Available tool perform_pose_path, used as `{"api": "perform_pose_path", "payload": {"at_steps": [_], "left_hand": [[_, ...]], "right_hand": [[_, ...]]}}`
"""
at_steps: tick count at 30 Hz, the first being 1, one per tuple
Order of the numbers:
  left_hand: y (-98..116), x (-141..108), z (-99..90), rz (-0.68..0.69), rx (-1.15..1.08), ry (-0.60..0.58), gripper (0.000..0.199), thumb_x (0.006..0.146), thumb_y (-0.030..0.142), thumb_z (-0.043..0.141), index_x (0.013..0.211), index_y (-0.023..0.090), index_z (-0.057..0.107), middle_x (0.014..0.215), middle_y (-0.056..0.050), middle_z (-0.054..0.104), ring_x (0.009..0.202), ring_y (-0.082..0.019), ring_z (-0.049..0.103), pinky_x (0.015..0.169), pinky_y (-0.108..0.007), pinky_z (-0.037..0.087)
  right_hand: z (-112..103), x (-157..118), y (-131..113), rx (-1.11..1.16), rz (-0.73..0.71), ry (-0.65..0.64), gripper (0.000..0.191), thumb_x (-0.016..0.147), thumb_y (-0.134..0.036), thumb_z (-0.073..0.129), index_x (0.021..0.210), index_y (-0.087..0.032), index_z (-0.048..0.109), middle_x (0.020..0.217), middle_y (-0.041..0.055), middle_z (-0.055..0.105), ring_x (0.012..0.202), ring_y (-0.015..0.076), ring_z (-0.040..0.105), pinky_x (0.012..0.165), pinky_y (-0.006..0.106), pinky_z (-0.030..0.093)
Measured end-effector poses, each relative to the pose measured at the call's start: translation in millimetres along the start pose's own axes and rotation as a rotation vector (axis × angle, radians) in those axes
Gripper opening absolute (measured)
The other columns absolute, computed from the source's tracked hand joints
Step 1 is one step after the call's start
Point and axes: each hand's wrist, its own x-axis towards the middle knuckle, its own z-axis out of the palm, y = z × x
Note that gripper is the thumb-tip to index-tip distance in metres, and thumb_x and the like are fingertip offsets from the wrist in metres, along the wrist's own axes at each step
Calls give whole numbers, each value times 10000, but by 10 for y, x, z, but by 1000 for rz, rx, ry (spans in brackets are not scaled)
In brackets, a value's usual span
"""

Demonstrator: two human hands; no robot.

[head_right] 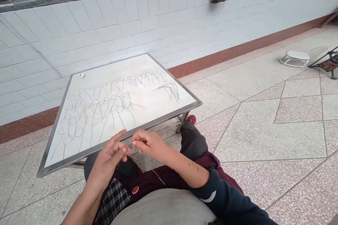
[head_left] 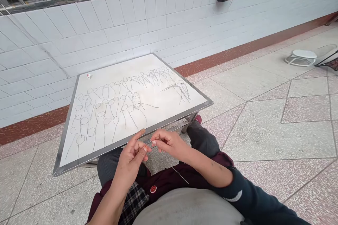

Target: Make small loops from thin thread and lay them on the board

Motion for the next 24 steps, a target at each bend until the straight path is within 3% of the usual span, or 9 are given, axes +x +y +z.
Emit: {"api": "perform_pose_path", "payload": {"at_steps": [7,10,13,17,21,24], "left_hand": [[-37,49,74,38,8,35,514,872,334,530,1360,267,387,807,16,550,609,-109,499,561,-245,463],[-27,48,59,51,2,67,503,874,318,523,1358,273,394,820,15,544,601,-103,494,561,-241,461],[-6,43,43,53,15,106,518,874,321,520,1369,268,377,844,5,563,600,-104,490,549,-235,450],[25,42,61,51,153,162,555,851,351,550,1374,264,385,837,0,597,605,-116,487,536,-234,430],[21,55,99,92,293,262,503,852,357,538,1340,277,444,848,-3,626,616,-123,502,579,-249,434],[-3,65,113,104,304,302,494,853,362,531,1334,283,451,843,-2,629,603,-124,501,571,-250,433]], "right_hand": [[53,-19,6,-104,-93,-4,108,896,-219,508,897,-192,612,754,-10,624,572,85,559,574,207,435],[76,-10,46,-22,-29,27,145,862,-227,561,1004,-202,567,799,-10,634,578,90,578,594,223,467],[111,-10,76,13,24,69,142,845,-236,582,978,-202,545,801,-13,624,565,88,581,571,221,469],[135,-12,90,-23,-41,98,68,862,-227,562,916,-194,588,797,-4,611,567,85,570,566,216,459],[130,-6,116,-54,-106,93,114,854,-237,584,951,-202,633,822,18,605,635,105,577,586,226,468],[143,-3,150,-1,-76,127,164,841,-265,607,994,-208,628,821,15,588,646,110,573,590,235,477]]}}
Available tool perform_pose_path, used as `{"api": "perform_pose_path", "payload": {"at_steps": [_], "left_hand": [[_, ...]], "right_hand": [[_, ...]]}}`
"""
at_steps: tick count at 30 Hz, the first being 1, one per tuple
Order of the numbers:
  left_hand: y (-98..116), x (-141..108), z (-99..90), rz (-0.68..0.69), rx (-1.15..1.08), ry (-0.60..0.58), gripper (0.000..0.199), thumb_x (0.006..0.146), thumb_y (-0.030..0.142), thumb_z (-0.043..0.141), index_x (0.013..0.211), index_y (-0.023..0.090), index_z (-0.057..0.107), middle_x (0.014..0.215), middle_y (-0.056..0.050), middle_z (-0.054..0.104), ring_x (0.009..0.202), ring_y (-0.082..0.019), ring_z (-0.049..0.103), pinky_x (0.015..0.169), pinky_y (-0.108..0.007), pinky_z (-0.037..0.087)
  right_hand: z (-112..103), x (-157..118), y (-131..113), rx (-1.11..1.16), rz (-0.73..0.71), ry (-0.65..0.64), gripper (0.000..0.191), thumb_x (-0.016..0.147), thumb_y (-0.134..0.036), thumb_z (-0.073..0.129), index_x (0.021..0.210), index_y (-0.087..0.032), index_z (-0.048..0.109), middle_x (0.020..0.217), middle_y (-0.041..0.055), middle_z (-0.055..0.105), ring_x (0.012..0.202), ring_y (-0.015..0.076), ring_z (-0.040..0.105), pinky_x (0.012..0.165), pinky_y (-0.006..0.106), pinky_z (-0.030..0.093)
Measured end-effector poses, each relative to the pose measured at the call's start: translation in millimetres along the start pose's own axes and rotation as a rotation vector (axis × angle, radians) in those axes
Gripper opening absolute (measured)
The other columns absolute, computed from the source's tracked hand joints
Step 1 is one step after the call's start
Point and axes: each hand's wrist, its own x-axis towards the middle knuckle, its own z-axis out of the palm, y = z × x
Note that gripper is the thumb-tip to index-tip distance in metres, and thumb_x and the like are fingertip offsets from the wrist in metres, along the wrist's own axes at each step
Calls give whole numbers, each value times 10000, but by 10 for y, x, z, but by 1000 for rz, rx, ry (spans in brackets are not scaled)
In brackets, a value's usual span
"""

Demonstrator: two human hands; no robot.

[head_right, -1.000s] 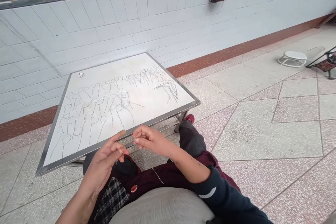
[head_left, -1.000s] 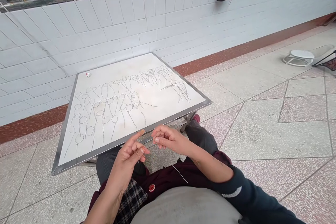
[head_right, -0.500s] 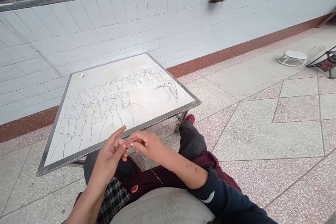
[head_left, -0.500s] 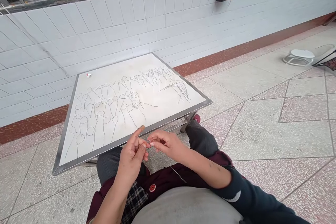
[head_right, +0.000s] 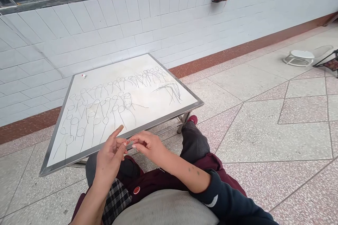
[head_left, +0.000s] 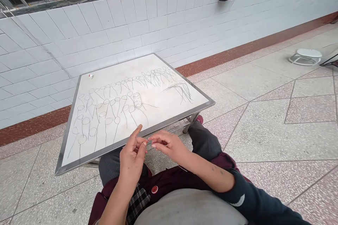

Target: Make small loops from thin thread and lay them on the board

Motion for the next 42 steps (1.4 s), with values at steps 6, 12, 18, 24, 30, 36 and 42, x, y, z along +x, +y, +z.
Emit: {"api": "perform_pose_path", "payload": {"at_steps": [6,12,18,24,30,36,42], "left_hand": [[-13,-4,13,-10,-8,35,515,835,391,546,1330,278,459,841,-12,638,599,-134,511,550,-248,434],[39,-20,-13,-20,3,23,494,831,355,556,1314,272,488,801,0,639,585,-127,494,558,-246,430],[61,-26,-33,-27,-26,30,512,827,338,558,1326,264,474,768,10,623,569,-120,486,548,-242,427],[67,-34,-50,-30,-16,9,506,840,360,548,1331,271,464,821,-8,630,610,-132,537,541,-241,441],[46,-28,-73,-4,8,14,495,840,359,546,1322,273,478,841,-13,637,634,-140,557,565,-252,440],[8,-27,-81,-32,39,2,458,835,345,548,1286,279,516,811,2,642,626,-137,562,578,-255,433],[-4,-21,-74,-31,13,-20,472,814,343,565,1280,279,525,830,-1,645,626,-138,559,565,-252,435]], "right_hand": [[40,-11,27,32,0,98,118,822,-296,643,871,-196,604,734,-6,564,603,110,548,546,227,445],[-35,-13,-37,-248,-213,22,111,903,-247,541,852,-204,630,746,26,612,721,151,546,652,267,445],[-69,-15,-37,-343,-306,-71,138,930,-222,479,928,-198,615,833,53,625,768,156,560,693,274,463],[-40,-12,-47,-76,-47,-90,135,825,-258,637,945,-195,624,824,23,607,706,126,563,638,246,472],[-30,-28,-93,168,187,-187,151,861,-310,568,925,-178,604,688,-27,559,599,96,551,558,210,459],[-12,-22,-51,-10,52,-151,89,858,-256,579,898,-184,613,706,-22,557,578,92,538,572,215,449],[0,-13,-42,-224,-105,-111,61,875,-201,566,869,-187,624,703,-1,595,649,123,559,624,234,448]]}}
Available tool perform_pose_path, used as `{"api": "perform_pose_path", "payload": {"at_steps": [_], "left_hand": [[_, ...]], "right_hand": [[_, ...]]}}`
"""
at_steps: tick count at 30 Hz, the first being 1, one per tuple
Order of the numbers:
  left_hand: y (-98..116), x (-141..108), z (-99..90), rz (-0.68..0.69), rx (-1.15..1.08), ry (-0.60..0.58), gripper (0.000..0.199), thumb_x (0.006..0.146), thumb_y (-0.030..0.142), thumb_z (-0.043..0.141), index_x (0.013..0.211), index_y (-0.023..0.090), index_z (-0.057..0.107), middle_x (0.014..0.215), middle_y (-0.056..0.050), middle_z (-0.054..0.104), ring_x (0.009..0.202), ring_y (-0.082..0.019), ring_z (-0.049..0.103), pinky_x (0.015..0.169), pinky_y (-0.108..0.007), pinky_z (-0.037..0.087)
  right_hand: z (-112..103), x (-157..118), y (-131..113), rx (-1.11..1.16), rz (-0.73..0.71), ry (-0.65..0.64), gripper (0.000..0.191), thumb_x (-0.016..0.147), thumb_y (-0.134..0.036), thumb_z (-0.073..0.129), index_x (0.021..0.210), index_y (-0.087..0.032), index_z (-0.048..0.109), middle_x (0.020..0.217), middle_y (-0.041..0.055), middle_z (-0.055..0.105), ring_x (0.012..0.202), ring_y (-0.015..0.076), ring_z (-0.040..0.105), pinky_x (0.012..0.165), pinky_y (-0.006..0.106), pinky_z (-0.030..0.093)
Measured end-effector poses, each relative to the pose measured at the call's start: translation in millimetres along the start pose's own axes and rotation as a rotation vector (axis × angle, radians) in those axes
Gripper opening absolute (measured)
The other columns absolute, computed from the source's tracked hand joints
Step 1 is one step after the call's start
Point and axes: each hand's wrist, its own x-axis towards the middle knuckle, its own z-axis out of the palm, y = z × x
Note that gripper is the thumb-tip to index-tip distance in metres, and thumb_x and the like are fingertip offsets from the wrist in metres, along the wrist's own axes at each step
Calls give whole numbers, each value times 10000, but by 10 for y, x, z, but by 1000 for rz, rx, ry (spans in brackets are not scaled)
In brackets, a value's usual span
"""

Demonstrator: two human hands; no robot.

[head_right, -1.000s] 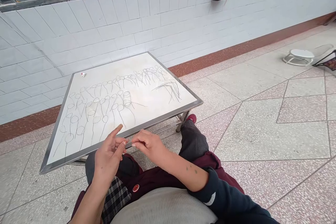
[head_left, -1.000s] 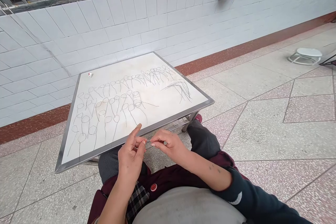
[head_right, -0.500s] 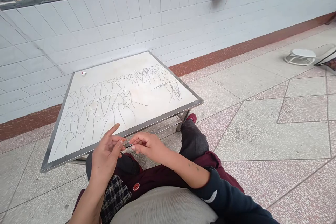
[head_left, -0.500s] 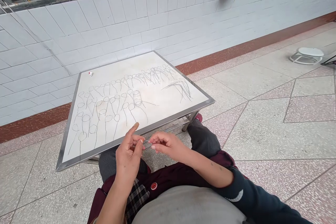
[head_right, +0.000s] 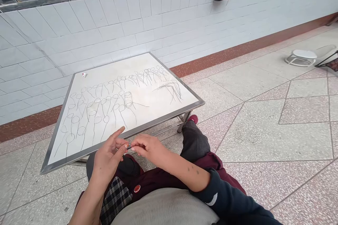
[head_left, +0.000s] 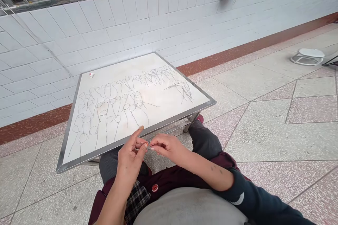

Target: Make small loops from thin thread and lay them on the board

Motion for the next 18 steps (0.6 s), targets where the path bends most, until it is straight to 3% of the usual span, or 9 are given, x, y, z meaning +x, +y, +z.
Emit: {"api": "perform_pose_path", "payload": {"at_steps": [6,13,16,18], "left_hand": [[15,-6,2,-12,33,37,454,798,293,570,1251,268,548,711,33,591,594,-124,528,576,-246,406],[-43,-11,-8,-51,47,-15,451,781,270,560,1232,262,560,669,49,533,561,-113,485,553,-234,397],[-75,-14,-18,-47,-15,-16,451,771,276,569,1220,239,566,649,50,522,552,-115,490,526,-231,398],[-74,-11,-48,-39,-43,3,453,772,280,576,1222,230,560,647,48,528,569,-117,501,535,-230,407]], "right_hand": [[-7,-9,0,-214,-128,-40,111,913,-189,504,941,-185,611,842,41,617,771,148,567,672,248,452],[-100,-25,-39,-582,-305,-209,207,949,-155,394,873,-158,586,744,18,509,672,142,459,579,255,378],[-128,-23,-32,-584,-342,-234,190,954,-159,395,916,-161,581,763,18,518,693,139,474,598,250,385],[-134,-18,-12,-503,-294,-197,172,958,-185,411,979,-165,581,798,24,539,709,132,504,617,238,409]]}}
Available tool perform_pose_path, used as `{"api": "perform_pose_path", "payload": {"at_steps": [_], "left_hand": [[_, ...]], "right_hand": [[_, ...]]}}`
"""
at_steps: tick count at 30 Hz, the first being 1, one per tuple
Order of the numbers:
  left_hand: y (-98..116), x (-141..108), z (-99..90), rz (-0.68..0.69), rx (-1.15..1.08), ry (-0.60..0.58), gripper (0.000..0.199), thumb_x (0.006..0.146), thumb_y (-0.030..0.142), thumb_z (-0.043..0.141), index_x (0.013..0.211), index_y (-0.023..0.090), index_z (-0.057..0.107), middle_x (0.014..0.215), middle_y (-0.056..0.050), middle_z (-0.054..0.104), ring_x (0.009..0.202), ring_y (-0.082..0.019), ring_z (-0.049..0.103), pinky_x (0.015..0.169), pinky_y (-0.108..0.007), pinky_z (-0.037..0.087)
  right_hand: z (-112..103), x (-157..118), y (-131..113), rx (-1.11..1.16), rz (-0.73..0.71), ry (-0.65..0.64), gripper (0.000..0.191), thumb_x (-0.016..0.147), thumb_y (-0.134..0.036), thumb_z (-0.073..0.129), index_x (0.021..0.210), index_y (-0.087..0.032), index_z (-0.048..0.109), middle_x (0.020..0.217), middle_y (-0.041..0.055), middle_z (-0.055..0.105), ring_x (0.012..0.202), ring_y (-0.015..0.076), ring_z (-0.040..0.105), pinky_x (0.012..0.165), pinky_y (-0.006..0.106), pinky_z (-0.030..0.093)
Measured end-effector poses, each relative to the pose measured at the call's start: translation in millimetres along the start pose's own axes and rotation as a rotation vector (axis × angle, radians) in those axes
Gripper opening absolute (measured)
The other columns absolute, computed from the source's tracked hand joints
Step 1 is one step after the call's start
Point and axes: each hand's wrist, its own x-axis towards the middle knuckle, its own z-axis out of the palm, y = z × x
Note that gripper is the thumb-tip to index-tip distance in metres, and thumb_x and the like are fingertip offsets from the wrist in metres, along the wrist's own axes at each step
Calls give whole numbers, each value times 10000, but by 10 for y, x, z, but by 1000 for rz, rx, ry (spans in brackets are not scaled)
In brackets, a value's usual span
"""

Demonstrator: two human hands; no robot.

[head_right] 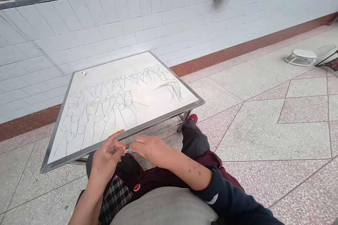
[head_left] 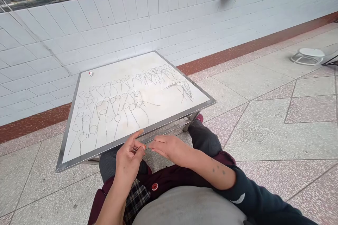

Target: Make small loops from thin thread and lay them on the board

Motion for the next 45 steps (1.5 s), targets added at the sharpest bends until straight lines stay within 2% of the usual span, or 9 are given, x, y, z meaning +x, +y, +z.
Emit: {"api": "perform_pose_path", "payload": {"at_steps": [6,9,12,17,23,32,36,40,45], "left_hand": [[70,5,-120,13,49,-58,493,811,311,560,1296,270,485,770,30,580,633,-116,526,585,-229,425],[92,-7,-140,25,174,-106,479,835,306,531,1310,323,468,876,33,630,550,-87,457,564,-222,393],[83,-12,-139,45,251,-136,444,848,309,521,1289,338,489,873,50,661,490,-79,392,548,-224,373],[21,1,-131,84,250,-146,396,858,303,515,1252,338,521,863,56,675,654,-109,534,643,-227,403],[22,-5,-122,58,156,-168,393,846,270,516,1237,305,541,851,38,666,798,-137,582,672,-226,410],[47,3,-101,1,120,-53,406,809,303,550,1213,256,555,822,19,690,609,-121,538,611,-236,409],[73,-12,-123,-13,200,-78,429,815,313,536,1243,286,533,859,30,704,494,-96,473,558,-234,395],[109,-35,-125,-28,252,-129,455,830,322,510,1284,301,498,928,22,706,496,-101,501,512,-230,370],[106,-48,-131,7,277,-157,431,840,292,496,1270,283,516,913,16,709,593,-121,577,562,-232,396]], "right_hand": [[28,2,32,233,138,53,122,935,-179,469,962,-173,588,844,35,591,779,143,554,696,245,449],[33,1,16,278,173,34,102,924,-181,489,946,-176,588,855,32,594,772,141,554,700,248,445],[47,-4,8,327,197,15,96,919,-199,504,945,-176,593,856,30,596,765,137,550,690,242,437],[61,0,8,433,207,-22,151,932,-222,485,1014,-184,607,877,26,614,762,126,550,709,240,437],[20,-2,-5,438,214,-16,200,945,-234,462,994,-172,647,786,20,600,707,123,528,671,233,423],[-23,-23,86,336,144,15,199,936,-216,482,1031,-191,656,830,29,631,769,133,569,682,226,428],[13,-39,135,309,157,25,177,930,-216,491,994,-194,655,834,30,639,786,141,575,690,234,431],[-7,-43,145,285,162,-27,187,937,-245,481,991,-190,651,872,44,649,818,154,576,729,256,438],[-171,-20,173,387,230,-155,218,944,-269,463,971,-178,659,840,31,667,781,145,595,737,256,446]]}}
